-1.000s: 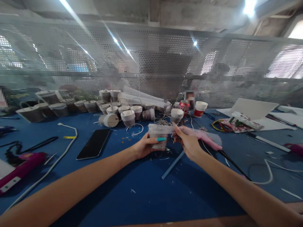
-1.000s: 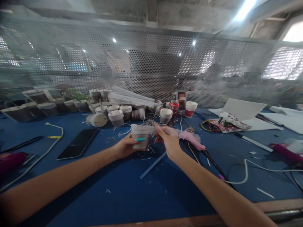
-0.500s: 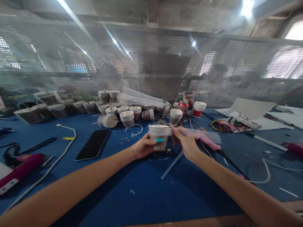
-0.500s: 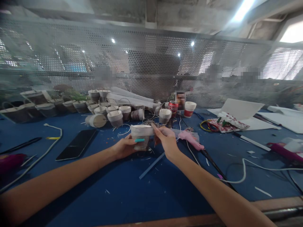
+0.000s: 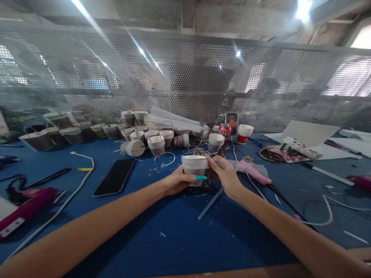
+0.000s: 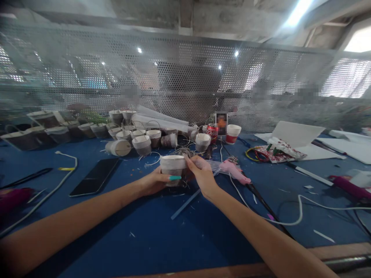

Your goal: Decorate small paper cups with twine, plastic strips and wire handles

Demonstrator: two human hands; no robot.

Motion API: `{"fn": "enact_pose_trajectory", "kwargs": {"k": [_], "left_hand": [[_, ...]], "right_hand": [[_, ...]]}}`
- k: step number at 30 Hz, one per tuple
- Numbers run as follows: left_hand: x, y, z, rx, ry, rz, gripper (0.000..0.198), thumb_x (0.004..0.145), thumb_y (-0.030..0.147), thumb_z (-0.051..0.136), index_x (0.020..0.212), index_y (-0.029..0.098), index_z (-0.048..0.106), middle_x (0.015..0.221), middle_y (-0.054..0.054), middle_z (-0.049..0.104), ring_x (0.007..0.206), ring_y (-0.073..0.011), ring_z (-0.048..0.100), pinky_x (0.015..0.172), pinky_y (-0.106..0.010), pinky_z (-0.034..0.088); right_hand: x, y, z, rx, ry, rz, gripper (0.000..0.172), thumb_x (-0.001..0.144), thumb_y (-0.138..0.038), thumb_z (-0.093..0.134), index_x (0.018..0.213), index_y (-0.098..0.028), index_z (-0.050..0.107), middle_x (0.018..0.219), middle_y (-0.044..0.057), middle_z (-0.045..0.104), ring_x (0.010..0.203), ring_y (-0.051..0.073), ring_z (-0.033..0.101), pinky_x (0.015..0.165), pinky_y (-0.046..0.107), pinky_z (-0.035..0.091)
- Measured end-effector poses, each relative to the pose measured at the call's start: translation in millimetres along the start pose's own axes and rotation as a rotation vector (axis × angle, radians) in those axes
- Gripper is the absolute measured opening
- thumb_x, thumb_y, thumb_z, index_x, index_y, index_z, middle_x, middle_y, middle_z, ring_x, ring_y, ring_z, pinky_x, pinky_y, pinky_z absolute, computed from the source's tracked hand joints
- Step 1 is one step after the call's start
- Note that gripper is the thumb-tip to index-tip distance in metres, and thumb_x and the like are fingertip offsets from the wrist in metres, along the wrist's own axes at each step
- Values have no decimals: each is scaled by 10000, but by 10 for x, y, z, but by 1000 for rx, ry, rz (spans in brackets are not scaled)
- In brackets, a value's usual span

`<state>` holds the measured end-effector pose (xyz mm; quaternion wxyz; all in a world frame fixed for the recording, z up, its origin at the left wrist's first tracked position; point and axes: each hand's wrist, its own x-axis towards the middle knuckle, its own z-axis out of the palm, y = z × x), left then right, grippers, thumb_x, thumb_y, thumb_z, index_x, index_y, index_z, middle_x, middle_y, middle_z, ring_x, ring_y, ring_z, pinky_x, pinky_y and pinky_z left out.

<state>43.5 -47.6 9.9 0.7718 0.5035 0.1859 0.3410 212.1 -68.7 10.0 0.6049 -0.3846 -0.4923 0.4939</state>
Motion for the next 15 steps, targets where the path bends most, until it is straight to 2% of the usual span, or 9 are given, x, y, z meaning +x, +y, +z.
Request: {"fn": "enact_pose_trajectory", "kwargs": {"k": [7,15], "left_hand": [[-11,34,-5,-49,49,-47,476,585,161,714,1036,164,560,939,-78,660,819,-195,621,727,-337,496],[6,49,-1,-72,88,-35,444,577,160,706,1002,152,578,931,-84,655,809,-195,606,721,-346,491]], "right_hand": [[-3,-34,9,30,36,22,313,630,-458,691,613,-191,530,546,-42,529,494,102,495,386,208,415],[10,-49,13,31,41,-6,300,638,-444,691,590,-183,551,540,-33,527,477,102,489,399,224,405]]}}
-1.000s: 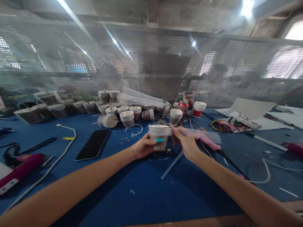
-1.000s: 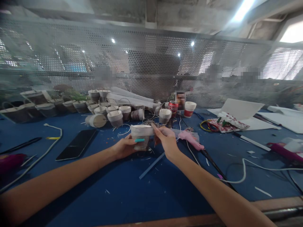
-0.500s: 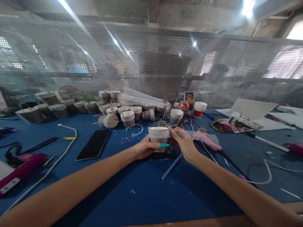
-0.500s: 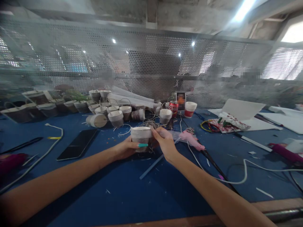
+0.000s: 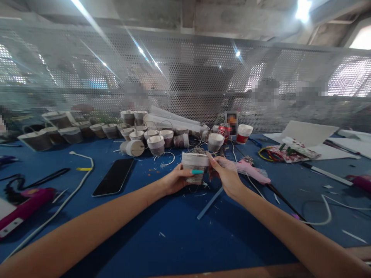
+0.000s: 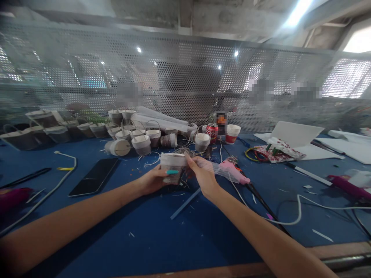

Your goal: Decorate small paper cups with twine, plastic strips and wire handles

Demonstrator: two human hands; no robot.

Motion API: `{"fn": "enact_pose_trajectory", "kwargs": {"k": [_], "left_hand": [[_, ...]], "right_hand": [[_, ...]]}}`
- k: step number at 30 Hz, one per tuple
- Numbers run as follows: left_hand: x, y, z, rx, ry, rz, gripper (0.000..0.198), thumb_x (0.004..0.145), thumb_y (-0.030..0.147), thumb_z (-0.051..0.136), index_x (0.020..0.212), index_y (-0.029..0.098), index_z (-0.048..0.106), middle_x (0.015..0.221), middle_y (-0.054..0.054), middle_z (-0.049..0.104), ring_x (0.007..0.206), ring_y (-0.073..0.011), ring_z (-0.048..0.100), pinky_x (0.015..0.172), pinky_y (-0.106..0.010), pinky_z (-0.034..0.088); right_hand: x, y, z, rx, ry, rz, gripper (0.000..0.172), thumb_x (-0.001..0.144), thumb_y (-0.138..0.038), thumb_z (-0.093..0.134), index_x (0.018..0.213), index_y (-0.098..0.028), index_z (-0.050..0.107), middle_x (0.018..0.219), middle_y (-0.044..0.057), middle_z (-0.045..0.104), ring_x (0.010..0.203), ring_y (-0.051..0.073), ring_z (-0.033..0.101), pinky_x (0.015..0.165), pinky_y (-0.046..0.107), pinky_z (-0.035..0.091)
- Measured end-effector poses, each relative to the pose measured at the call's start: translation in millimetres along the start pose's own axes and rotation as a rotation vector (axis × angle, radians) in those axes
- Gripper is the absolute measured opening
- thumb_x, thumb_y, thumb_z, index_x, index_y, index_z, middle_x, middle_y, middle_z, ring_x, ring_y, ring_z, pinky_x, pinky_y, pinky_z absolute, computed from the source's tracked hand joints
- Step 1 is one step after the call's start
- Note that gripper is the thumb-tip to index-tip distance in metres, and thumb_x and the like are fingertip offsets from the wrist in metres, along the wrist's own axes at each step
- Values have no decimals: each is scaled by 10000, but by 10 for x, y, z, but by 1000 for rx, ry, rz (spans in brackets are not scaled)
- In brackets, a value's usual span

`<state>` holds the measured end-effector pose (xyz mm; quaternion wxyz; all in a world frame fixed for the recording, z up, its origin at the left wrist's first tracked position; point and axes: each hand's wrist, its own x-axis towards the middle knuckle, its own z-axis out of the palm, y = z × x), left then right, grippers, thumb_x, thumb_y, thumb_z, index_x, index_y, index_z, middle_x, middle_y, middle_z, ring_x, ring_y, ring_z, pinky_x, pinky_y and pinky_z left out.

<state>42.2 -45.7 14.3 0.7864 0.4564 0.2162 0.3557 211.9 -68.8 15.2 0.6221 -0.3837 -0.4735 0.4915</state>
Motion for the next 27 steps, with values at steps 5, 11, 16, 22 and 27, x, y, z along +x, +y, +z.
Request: {"fn": "enact_pose_trajectory", "kwargs": {"k": [5,11,16,22,27], "left_hand": [[5,-8,-29,-14,-3,-6,457,566,156,710,1003,146,575,938,-74,650,809,-197,607,726,-357,491],[-2,-4,-35,-49,-79,-11,434,599,147,694,1015,141,571,933,-74,660,825,-197,614,761,-362,479],[8,-13,-30,-33,-25,1,444,587,148,708,1013,142,583,942,-73,660,821,-199,617,780,-379,471],[60,-79,-19,60,234,107,492,544,117,745,1004,144,573,970,-84,659,851,-211,621,800,-378,465],[61,-74,14,105,294,178,548,508,89,758,1017,141,563,964,-87,657,856,-217,617,786,-385,476]], "right_hand": [[13,30,-43,-153,-1,-139,312,717,-451,622,571,-195,518,484,-43,486,441,95,457,417,230,399],[-24,-29,-40,-310,13,-276,339,785,-451,543,574,-200,462,461,-56,443,410,81,418,395,214,359],[-56,-48,-31,-339,81,-314,283,805,-434,525,647,-203,479,467,-61,452,409,81,424,392,207,361],[-47,-61,-69,-368,121,-346,276,825,-424,501,669,-197,489,478,-63,450,427,74,435,422,201,377],[-38,-94,-88,-405,130,-358,288,824,-421,506,650,-192,489,469,-60,450,421,70,427,415,199,368]]}}
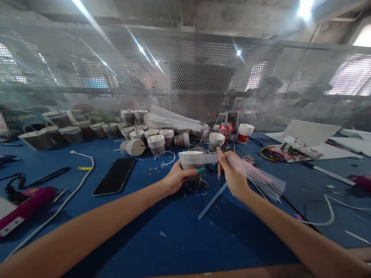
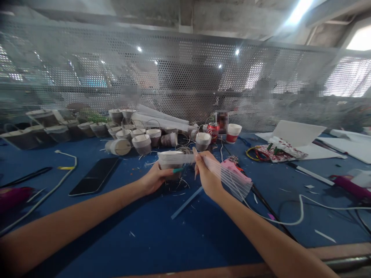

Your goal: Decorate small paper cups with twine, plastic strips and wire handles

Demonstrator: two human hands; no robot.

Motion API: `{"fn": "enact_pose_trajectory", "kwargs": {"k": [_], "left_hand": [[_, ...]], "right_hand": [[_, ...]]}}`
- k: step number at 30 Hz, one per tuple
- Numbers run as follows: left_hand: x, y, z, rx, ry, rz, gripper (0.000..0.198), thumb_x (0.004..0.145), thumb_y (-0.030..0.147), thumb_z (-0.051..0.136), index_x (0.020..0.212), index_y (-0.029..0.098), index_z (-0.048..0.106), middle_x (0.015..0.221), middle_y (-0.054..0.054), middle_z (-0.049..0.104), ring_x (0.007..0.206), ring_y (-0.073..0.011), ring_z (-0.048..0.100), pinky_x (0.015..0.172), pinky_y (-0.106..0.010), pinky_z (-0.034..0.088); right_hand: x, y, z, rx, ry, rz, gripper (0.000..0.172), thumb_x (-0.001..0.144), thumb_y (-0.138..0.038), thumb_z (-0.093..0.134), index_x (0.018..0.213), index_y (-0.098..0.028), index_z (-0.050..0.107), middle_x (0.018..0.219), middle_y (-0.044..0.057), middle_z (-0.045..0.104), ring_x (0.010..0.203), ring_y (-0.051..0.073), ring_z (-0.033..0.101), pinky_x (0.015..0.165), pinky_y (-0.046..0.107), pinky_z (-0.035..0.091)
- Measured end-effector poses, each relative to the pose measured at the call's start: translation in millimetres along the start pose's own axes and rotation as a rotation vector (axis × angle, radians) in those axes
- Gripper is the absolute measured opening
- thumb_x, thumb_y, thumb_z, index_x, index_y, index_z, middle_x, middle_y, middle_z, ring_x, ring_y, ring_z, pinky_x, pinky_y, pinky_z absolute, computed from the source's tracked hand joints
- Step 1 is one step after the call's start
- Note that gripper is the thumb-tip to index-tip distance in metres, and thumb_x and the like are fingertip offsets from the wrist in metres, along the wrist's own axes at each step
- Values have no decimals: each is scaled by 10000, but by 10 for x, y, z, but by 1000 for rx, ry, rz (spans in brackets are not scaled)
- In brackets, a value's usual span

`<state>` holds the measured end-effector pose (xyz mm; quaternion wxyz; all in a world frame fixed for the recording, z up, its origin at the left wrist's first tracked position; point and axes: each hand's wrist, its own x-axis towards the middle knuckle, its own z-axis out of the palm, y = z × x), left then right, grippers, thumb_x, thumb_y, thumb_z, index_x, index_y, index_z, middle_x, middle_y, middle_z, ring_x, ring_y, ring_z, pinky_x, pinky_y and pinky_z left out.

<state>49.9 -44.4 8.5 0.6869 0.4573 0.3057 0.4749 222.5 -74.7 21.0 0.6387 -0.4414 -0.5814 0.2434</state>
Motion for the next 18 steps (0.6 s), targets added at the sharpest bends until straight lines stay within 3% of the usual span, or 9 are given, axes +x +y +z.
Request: {"fn": "enact_pose_trajectory", "kwargs": {"k": [6,18], "left_hand": [[-19,17,-20,-20,-115,-34,531,528,124,752,1026,136,570,1018,-103,644,924,-234,603,816,-364,464],[-44,41,-34,-90,-289,-107,497,553,161,735,1022,140,571,997,-107,656,870,-212,614,778,-343,471]], "right_hand": [[20,96,42,108,-19,65,278,804,-428,529,652,-198,488,458,-68,434,385,72,406,379,208,367],[13,99,62,61,-87,56,343,802,-451,521,580,-196,466,476,-53,423,436,85,405,442,232,341]]}}
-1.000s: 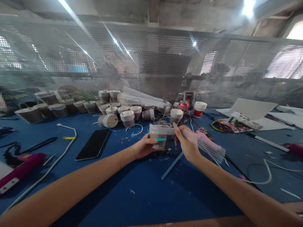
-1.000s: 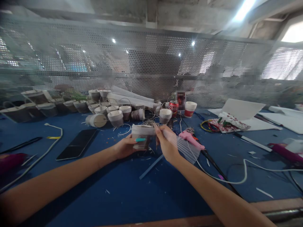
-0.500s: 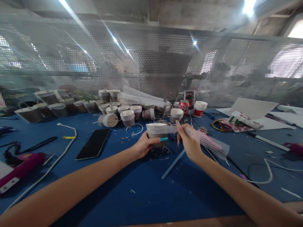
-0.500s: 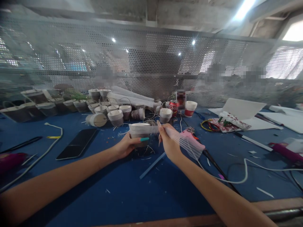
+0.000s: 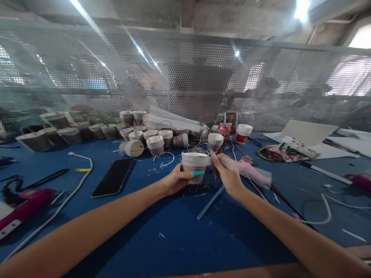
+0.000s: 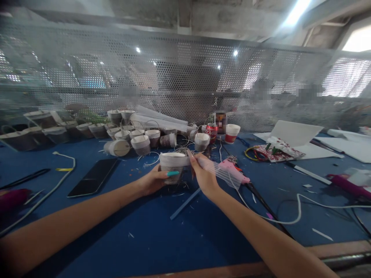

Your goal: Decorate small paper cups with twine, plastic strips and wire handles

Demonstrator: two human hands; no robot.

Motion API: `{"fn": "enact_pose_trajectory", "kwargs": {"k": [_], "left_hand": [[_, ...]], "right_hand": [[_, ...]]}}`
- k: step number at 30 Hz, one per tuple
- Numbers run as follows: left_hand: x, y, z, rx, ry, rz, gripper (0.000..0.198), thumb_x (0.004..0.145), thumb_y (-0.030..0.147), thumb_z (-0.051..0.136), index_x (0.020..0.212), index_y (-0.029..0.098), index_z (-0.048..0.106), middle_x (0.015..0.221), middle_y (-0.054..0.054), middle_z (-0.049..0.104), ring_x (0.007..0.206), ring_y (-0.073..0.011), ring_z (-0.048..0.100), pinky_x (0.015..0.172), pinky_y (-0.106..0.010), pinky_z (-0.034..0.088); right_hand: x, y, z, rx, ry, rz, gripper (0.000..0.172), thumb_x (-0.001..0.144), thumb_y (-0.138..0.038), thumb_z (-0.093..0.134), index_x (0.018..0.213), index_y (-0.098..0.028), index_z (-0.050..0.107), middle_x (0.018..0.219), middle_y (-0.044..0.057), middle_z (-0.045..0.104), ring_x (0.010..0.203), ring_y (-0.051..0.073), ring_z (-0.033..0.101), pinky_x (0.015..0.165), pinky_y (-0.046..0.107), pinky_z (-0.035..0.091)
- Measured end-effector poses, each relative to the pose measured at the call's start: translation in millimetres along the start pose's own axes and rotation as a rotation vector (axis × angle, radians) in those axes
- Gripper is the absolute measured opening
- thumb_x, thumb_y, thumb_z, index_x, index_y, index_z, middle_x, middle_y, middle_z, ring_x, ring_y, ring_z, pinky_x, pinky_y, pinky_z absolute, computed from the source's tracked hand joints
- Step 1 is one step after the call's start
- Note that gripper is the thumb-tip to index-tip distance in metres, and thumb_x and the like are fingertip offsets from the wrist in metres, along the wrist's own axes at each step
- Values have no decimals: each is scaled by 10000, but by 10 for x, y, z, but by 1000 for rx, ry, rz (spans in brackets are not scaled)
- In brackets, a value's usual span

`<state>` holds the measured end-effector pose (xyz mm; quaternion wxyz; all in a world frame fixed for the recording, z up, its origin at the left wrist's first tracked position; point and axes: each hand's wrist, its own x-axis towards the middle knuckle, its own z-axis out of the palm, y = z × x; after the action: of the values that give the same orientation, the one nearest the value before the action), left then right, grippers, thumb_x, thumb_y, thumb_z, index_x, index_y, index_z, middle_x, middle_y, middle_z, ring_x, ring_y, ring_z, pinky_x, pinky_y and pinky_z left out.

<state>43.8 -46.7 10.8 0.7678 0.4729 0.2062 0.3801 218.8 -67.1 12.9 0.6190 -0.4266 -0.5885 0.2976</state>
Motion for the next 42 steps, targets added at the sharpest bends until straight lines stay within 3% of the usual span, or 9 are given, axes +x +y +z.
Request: {"fn": "enact_pose_trajectory", "kwargs": {"k": [13,17,22,29,42], "left_hand": [[19,-35,-29,-58,-128,-52,421,572,204,681,981,132,611,915,-87,675,874,-212,604,814,-339,422],[1,-45,-8,17,-94,-21,470,575,221,702,1026,153,588,921,-80,670,841,-199,608,794,-328,432],[-12,-6,85,112,-141,43,568,553,152,728,1095,142,555,934,-93,659,829,-180,601,753,-279,436],[7,-27,17,25,-38,18,502,575,175,713,1054,169,566,927,-74,658,793,-163,601,709,-269,444],[28,0,10,-25,-57,-30,447,558,214,711,985,146,596,906,-80,662,833,-178,598,757,-293,438]], "right_hand": [[-81,-25,88,114,-75,117,363,797,-508,499,595,-213,434,438,-61,375,375,81,340,339,217,271],[-120,-38,124,118,-83,120,367,798,-510,493,600,-207,435,466,-58,382,401,78,343,365,217,277],[-141,-76,128,28,-94,45,366,815,-485,486,596,-192,463,524,-43,418,482,80,375,434,212,306],[-120,-71,132,68,-66,78,355,800,-487,503,585,-207,461,445,-57,404,394,85,378,388,223,312],[-96,-92,107,-52,7,-3,375,804,-484,497,556,-206,451,468,-46,407,452,97,383,439,232,315]]}}
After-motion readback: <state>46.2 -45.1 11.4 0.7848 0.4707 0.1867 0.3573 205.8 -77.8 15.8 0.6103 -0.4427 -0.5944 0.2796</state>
